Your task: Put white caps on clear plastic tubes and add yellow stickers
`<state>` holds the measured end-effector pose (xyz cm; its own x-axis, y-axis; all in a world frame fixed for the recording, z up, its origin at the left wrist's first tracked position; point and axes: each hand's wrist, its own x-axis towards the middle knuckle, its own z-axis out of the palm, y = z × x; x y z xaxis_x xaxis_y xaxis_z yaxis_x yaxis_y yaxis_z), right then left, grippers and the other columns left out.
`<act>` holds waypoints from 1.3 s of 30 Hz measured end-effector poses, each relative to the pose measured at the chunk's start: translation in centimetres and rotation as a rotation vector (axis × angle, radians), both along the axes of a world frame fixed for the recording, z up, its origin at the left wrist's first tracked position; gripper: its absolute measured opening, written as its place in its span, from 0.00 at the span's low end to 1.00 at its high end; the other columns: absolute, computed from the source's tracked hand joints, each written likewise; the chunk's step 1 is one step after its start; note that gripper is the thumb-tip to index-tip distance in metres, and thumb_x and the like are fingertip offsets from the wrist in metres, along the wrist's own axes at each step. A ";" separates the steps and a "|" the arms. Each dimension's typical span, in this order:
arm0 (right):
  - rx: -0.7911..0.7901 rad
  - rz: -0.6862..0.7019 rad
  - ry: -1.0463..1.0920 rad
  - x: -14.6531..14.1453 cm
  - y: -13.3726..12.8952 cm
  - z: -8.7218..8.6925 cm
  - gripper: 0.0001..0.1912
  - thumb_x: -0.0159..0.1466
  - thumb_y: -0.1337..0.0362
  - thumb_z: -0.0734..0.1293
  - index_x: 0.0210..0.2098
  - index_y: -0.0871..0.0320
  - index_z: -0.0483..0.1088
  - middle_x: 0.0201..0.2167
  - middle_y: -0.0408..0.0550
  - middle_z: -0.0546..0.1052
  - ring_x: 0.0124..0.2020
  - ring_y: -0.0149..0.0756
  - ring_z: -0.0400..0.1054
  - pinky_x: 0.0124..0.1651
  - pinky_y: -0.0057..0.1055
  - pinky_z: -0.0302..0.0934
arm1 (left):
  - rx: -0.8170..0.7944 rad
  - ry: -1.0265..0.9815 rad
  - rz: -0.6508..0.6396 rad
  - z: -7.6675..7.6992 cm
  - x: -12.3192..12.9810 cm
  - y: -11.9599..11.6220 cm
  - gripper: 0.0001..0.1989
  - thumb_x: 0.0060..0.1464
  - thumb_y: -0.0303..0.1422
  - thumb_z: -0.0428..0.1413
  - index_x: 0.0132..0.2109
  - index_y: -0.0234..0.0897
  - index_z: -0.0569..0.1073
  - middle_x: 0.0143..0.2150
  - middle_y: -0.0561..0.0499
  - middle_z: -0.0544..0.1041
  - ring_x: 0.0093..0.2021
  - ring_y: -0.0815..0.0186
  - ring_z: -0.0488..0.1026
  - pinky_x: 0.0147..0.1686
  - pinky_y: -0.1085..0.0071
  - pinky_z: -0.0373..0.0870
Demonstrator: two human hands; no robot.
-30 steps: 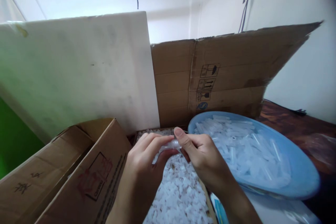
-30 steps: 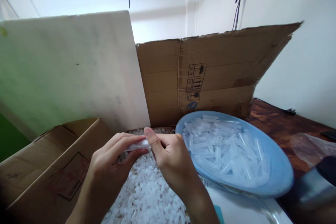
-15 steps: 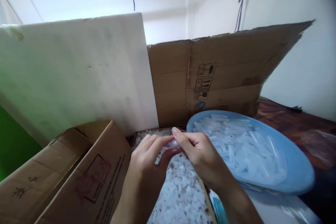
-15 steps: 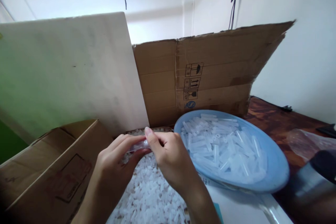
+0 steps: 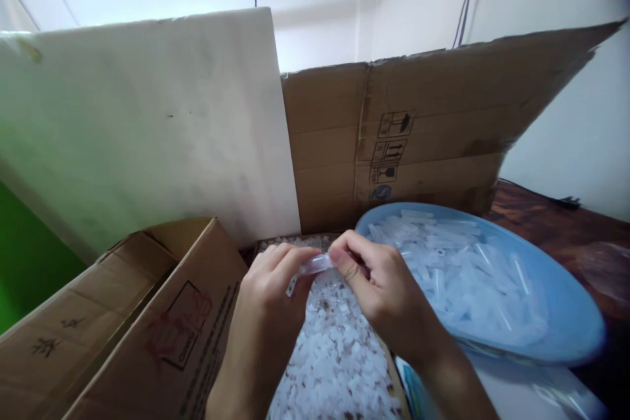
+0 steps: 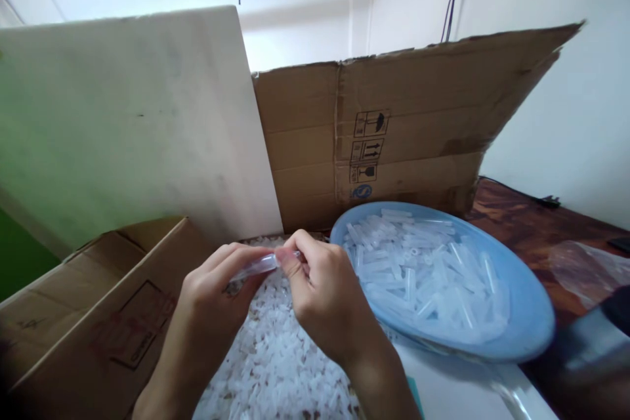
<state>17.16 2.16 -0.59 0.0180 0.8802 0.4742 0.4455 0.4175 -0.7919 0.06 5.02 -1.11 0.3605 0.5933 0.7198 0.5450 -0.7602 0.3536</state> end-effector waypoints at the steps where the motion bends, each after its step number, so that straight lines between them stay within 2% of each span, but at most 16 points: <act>1: 0.004 -0.005 -0.014 -0.2 0.1 -0.1 0.22 0.75 0.56 0.59 0.25 0.58 0.62 0.21 0.40 0.65 0.24 0.29 0.57 0.28 0.31 0.47 | 0.020 0.012 0.003 0.0 0.0 0.0 0.09 0.62 0.22 0.58 0.44 0.40 0.78 0.39 0.50 0.79 0.39 0.62 0.75 0.39 0.65 0.73; 4: -0.014 -0.029 -0.006 -0.8 0.3 -0.2 0.28 0.76 0.53 0.57 0.21 0.58 0.53 0.18 0.39 0.57 0.22 0.28 0.51 0.26 0.32 0.43 | 0.059 -0.009 0.004 0.1 0.0 -0.1 0.13 0.59 0.17 0.57 0.41 0.40 0.78 0.37 0.52 0.79 0.37 0.63 0.74 0.37 0.67 0.70; 6: -0.011 -0.045 0.021 -1.0 0.3 -0.2 0.27 0.75 0.52 0.59 0.22 0.58 0.57 0.19 0.39 0.58 0.23 0.28 0.52 0.26 0.31 0.45 | 0.043 -0.045 0.008 0.1 0.2 -0.1 0.10 0.60 0.20 0.58 0.42 0.40 0.78 0.38 0.52 0.79 0.37 0.63 0.74 0.38 0.66 0.71; 8: 0.029 -0.061 0.038 -0.9 0.2 -0.2 0.21 0.74 0.54 0.61 0.27 0.57 0.64 0.22 0.39 0.63 0.24 0.29 0.55 0.27 0.30 0.49 | -0.003 -0.059 0.018 -0.1 0.5 0.0 0.06 0.63 0.26 0.59 0.45 0.40 0.78 0.40 0.51 0.80 0.39 0.62 0.75 0.40 0.65 0.72; 10: 0.075 -0.074 0.027 -0.7 0.2 -0.3 0.12 0.73 0.58 0.63 0.35 0.57 0.69 0.25 0.40 0.68 0.26 0.29 0.59 0.29 0.28 0.53 | -0.078 -0.051 0.018 -0.3 0.6 0.2 0.07 0.65 0.31 0.58 0.49 0.41 0.77 0.43 0.50 0.81 0.42 0.60 0.76 0.42 0.62 0.73; 14: 0.116 -0.104 -0.012 -0.3 0.4 -0.5 0.05 0.73 0.63 0.63 0.44 0.55 0.71 0.26 0.39 0.68 0.25 0.29 0.60 0.30 0.28 0.54 | -0.156 -0.010 0.001 -0.9 0.5 0.6 0.11 0.68 0.33 0.55 0.54 0.40 0.76 0.47 0.47 0.81 0.46 0.56 0.77 0.45 0.56 0.73; 18: 0.098 -0.123 -0.081 -0.4 0.8 -0.7 0.10 0.73 0.61 0.62 0.36 0.57 0.69 0.26 0.40 0.69 0.26 0.30 0.60 0.31 0.30 0.52 | -0.065 0.011 0.022 -0.9 0.0 0.8 0.07 0.66 0.32 0.57 0.48 0.39 0.78 0.41 0.49 0.82 0.40 0.58 0.76 0.40 0.58 0.71; 21: 0.036 -0.087 -0.064 -0.5 1.0 -0.9 0.22 0.75 0.56 0.60 0.26 0.57 0.59 0.21 0.39 0.63 0.24 0.29 0.55 0.28 0.31 0.47 | -0.003 0.026 0.030 -0.3 -0.3 0.7 0.05 0.64 0.32 0.60 0.46 0.40 0.79 0.40 0.51 0.82 0.38 0.59 0.75 0.40 0.59 0.70; 23: -0.009 -0.048 0.007 -0.6 1.0 -1.0 0.26 0.75 0.53 0.59 0.23 0.57 0.54 0.20 0.39 0.58 0.23 0.28 0.52 0.27 0.31 0.44 | 0.006 0.005 0.001 0.0 -0.3 0.4 0.05 0.63 0.31 0.61 0.46 0.42 0.80 0.40 0.52 0.83 0.38 0.60 0.76 0.41 0.60 0.70; 26: -0.041 0.007 0.192 -0.6 0.8 -0.9 0.28 0.74 0.49 0.59 0.23 0.57 0.54 0.21 0.39 0.55 0.24 0.28 0.50 0.27 0.31 0.44 | -0.150 -0.194 -0.081 0.4 0.1 -0.1 0.06 0.60 0.34 0.65 0.45 0.43 0.82 0.40 0.52 0.84 0.40 0.62 0.78 0.42 0.64 0.72; 29: -0.023 0.077 0.343 -0.8 0.5 -0.5 0.24 0.73 0.48 0.63 0.27 0.58 0.63 0.23 0.38 0.58 0.25 0.28 0.51 0.27 0.29 0.46 | -0.487 -0.672 -0.159 0.4 1.1 -0.4 0.11 0.56 0.39 0.68 0.45 0.42 0.81 0.39 0.52 0.83 0.39 0.66 0.79 0.39 0.73 0.74; 31: 0.000 0.104 0.366 -1.0 0.4 -0.4 0.18 0.72 0.50 0.66 0.34 0.57 0.69 0.25 0.39 0.62 0.26 0.28 0.53 0.27 0.29 0.47 | -0.617 -0.974 -0.206 0.3 1.7 -0.3 0.14 0.54 0.42 0.69 0.43 0.39 0.81 0.36 0.52 0.81 0.36 0.70 0.77 0.38 0.78 0.74; 33: 0.001 0.100 0.364 -1.4 0.5 -0.4 0.15 0.71 0.51 0.67 0.39 0.56 0.71 0.27 0.39 0.65 0.27 0.28 0.54 0.27 0.28 0.48 | -0.646 -1.155 -0.247 0.2 2.1 -0.1 0.16 0.53 0.43 0.69 0.41 0.37 0.81 0.35 0.52 0.80 0.35 0.72 0.76 0.38 0.80 0.75; 35: -0.024 0.113 0.381 -2.0 0.6 -0.6 0.15 0.71 0.50 0.67 0.40 0.56 0.71 0.26 0.39 0.64 0.26 0.28 0.54 0.27 0.28 0.48 | -0.644 -1.248 -0.275 0.1 2.3 0.1 0.16 0.52 0.44 0.70 0.41 0.36 0.81 0.37 0.51 0.80 0.37 0.72 0.77 0.39 0.79 0.76; 37: -0.049 0.140 0.418 -2.8 0.6 -0.7 0.16 0.72 0.49 0.65 0.39 0.56 0.70 0.25 0.38 0.64 0.26 0.28 0.53 0.27 0.29 0.46 | -0.622 -1.285 -0.271 0.1 2.4 -0.1 0.15 0.54 0.43 0.69 0.41 0.37 0.81 0.39 0.50 0.80 0.39 0.70 0.78 0.42 0.78 0.78; 39: -0.057 0.165 0.441 -3.5 0.5 -0.8 0.18 0.74 0.49 0.62 0.36 0.57 0.68 0.24 0.38 0.63 0.25 0.28 0.53 0.27 0.29 0.45 | -0.552 -1.268 -0.208 0.1 2.6 -0.4 0.14 0.56 0.44 0.67 0.41 0.38 0.81 0.41 0.50 0.81 0.40 0.69 0.79 0.43 0.77 0.78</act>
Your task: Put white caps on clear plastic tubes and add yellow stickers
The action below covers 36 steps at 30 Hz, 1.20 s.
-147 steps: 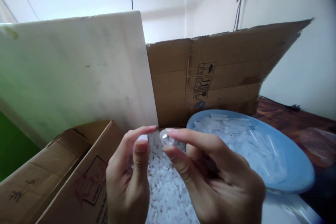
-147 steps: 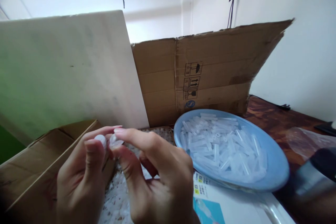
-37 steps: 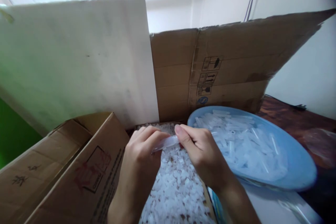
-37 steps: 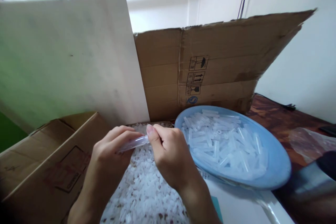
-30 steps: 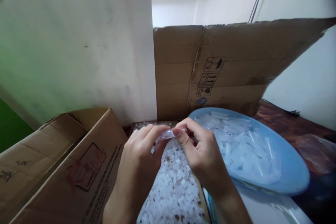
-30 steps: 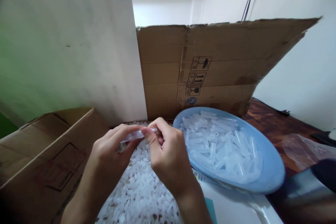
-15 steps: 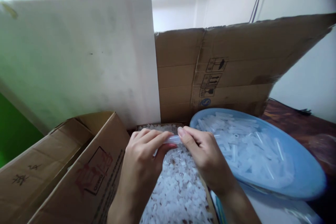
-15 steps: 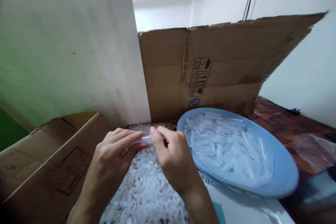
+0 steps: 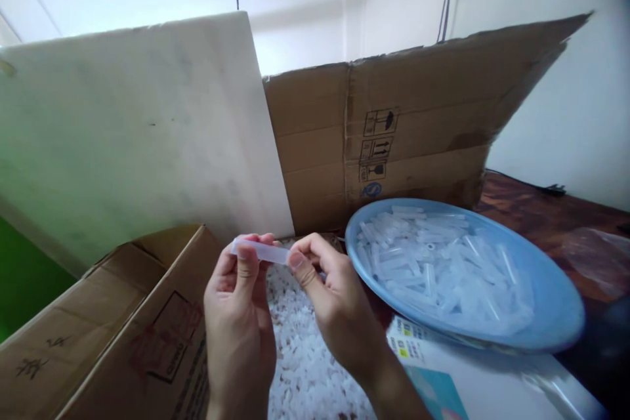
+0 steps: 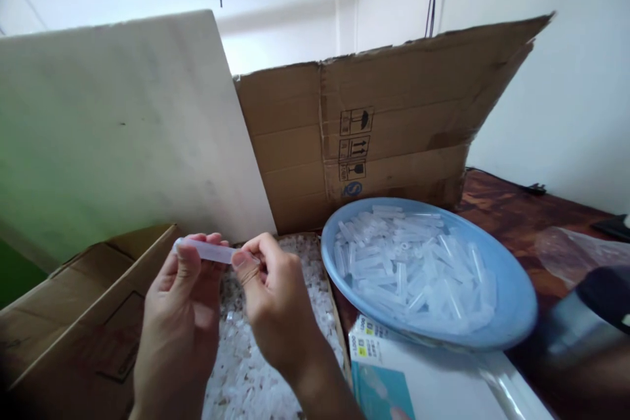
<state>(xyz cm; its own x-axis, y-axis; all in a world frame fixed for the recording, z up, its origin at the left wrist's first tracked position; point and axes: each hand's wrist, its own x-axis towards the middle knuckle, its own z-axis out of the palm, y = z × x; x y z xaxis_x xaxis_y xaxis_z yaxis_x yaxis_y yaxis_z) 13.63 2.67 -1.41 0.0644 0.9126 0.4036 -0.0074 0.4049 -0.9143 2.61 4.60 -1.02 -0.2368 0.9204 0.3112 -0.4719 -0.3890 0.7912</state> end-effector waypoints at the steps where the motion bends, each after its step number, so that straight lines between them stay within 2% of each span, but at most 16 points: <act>1: 0.001 0.013 0.005 -0.3 -0.1 0.0 0.19 0.74 0.49 0.61 0.35 0.57 0.67 0.23 0.38 0.62 0.25 0.28 0.53 0.27 0.30 0.45 | 0.030 0.030 0.061 0.0 0.1 -0.2 0.13 0.57 0.43 0.66 0.41 0.38 0.80 0.40 0.50 0.81 0.40 0.69 0.79 0.42 0.78 0.78; 4: 0.013 0.096 0.050 -0.8 -0.6 0.2 0.23 0.74 0.48 0.60 0.30 0.58 0.65 0.22 0.38 0.60 0.26 0.28 0.52 0.28 0.30 0.44 | 0.199 0.067 0.203 0.3 0.3 -0.8 0.10 0.59 0.40 0.65 0.40 0.38 0.80 0.38 0.53 0.80 0.38 0.71 0.77 0.42 0.79 0.77; 7: 0.011 0.205 0.175 -0.9 -0.7 0.3 0.26 0.72 0.45 0.63 0.27 0.58 0.62 0.23 0.38 0.58 0.27 0.28 0.49 0.30 0.30 0.44 | 0.333 0.063 0.190 0.5 0.1 -1.1 0.08 0.60 0.38 0.65 0.42 0.40 0.79 0.37 0.55 0.78 0.40 0.70 0.76 0.46 0.78 0.76; 10: -0.073 0.208 0.300 -1.1 0.1 0.0 0.28 0.69 0.42 0.64 0.26 0.58 0.62 0.22 0.38 0.55 0.25 0.28 0.46 0.28 0.29 0.42 | 0.379 0.207 0.162 0.2 -0.2 -1.1 0.06 0.65 0.36 0.59 0.45 0.41 0.78 0.39 0.53 0.78 0.44 0.68 0.77 0.48 0.76 0.76; 14: -0.186 -0.017 0.371 -0.8 1.9 -1.1 0.23 0.68 0.45 0.65 0.30 0.59 0.70 0.22 0.39 0.60 0.25 0.30 0.52 0.28 0.28 0.47 | 0.467 0.561 0.161 -0.8 0.0 -0.9 0.11 0.72 0.33 0.49 0.53 0.45 0.74 0.43 0.51 0.76 0.48 0.67 0.76 0.55 0.71 0.72; 18: -0.199 -0.225 0.385 1.1 2.6 -1.7 0.12 0.62 0.55 0.69 0.35 0.58 0.75 0.26 0.42 0.68 0.26 0.32 0.56 0.29 0.29 0.50 | 0.543 0.859 0.110 -1.1 0.4 -0.8 0.15 0.71 0.30 0.47 0.60 0.47 0.69 0.48 0.48 0.74 0.47 0.66 0.74 0.48 0.69 0.73; 20: -0.209 -0.287 0.382 2.3 2.5 -1.6 0.10 0.60 0.58 0.68 0.37 0.57 0.77 0.30 0.44 0.71 0.28 0.32 0.58 0.31 0.28 0.51 | 0.571 0.998 0.084 -1.0 0.4 -0.8 0.14 0.70 0.29 0.48 0.59 0.46 0.70 0.48 0.48 0.74 0.46 0.64 0.73 0.46 0.67 0.72; 22: -0.227 -0.333 0.398 3.3 2.4 -1.4 0.11 0.57 0.60 0.68 0.37 0.57 0.77 0.34 0.45 0.74 0.31 0.32 0.60 0.33 0.28 0.52 | 0.560 1.048 0.092 -1.0 0.5 -1.0 0.11 0.69 0.32 0.50 0.54 0.44 0.72 0.45 0.48 0.75 0.44 0.63 0.73 0.43 0.67 0.70; 24: -0.243 -0.357 0.440 3.9 2.4 -1.4 0.13 0.54 0.62 0.68 0.37 0.56 0.78 0.36 0.45 0.74 0.33 0.32 0.60 0.33 0.27 0.52 | 0.494 1.001 0.107 -1.2 0.7 -1.1 0.08 0.68 0.36 0.52 0.45 0.40 0.75 0.37 0.50 0.75 0.38 0.64 0.72 0.36 0.69 0.67; 26: -0.233 -0.340 0.489 4.2 2.5 -1.4 0.16 0.51 0.64 0.67 0.39 0.57 0.78 0.36 0.45 0.72 0.32 0.32 0.60 0.33 0.27 0.52 | 0.362 0.851 0.083 -1.3 1.1 -1.2 0.17 0.67 0.41 0.52 0.31 0.37 0.71 0.27 0.52 0.68 0.28 0.67 0.65 0.28 0.70 0.59; 28: -0.197 -0.287 0.518 4.1 2.6 -1.4 0.17 0.50 0.66 0.66 0.40 0.57 0.77 0.36 0.46 0.71 0.31 0.31 0.60 0.33 0.27 0.53 | 0.178 0.565 -0.046 -1.1 1.5 -1.2 0.26 0.66 0.45 0.49 0.21 0.38 0.61 0.19 0.55 0.56 0.21 0.69 0.55 0.23 0.70 0.53; 30: -0.165 -0.231 0.525 3.9 2.4 -1.2 0.16 0.52 0.67 0.66 0.40 0.58 0.75 0.36 0.46 0.71 0.30 0.30 0.60 0.33 0.27 0.55 | -0.015 0.199 -0.233 -0.7 1.9 -1.1 0.30 0.64 0.48 0.48 0.18 0.40 0.53 0.17 0.56 0.48 0.19 0.70 0.47 0.20 0.70 0.50; 32: -0.159 -0.199 0.519 3.6 2.2 -1.1 0.14 0.53 0.68 0.67 0.40 0.59 0.74 0.36 0.46 0.71 0.28 0.29 0.59 0.31 0.27 0.54 | -0.158 -0.065 -0.362 -0.2 1.9 -0.9 0.30 0.61 0.47 0.50 0.16 0.41 0.50 0.15 0.57 0.44 0.17 0.71 0.41 0.17 0.69 0.46; 36: -0.180 -0.204 0.409 3.2 2.2 -1.3 0.13 0.55 0.68 0.66 0.41 0.59 0.73 0.34 0.45 0.71 0.25 0.28 0.55 0.25 0.26 0.47 | -0.198 -0.237 -0.351 0.3 1.2 -0.2 0.26 0.56 0.38 0.53 0.14 0.40 0.53 0.15 0.58 0.42 0.17 0.72 0.39 0.17 0.68 0.41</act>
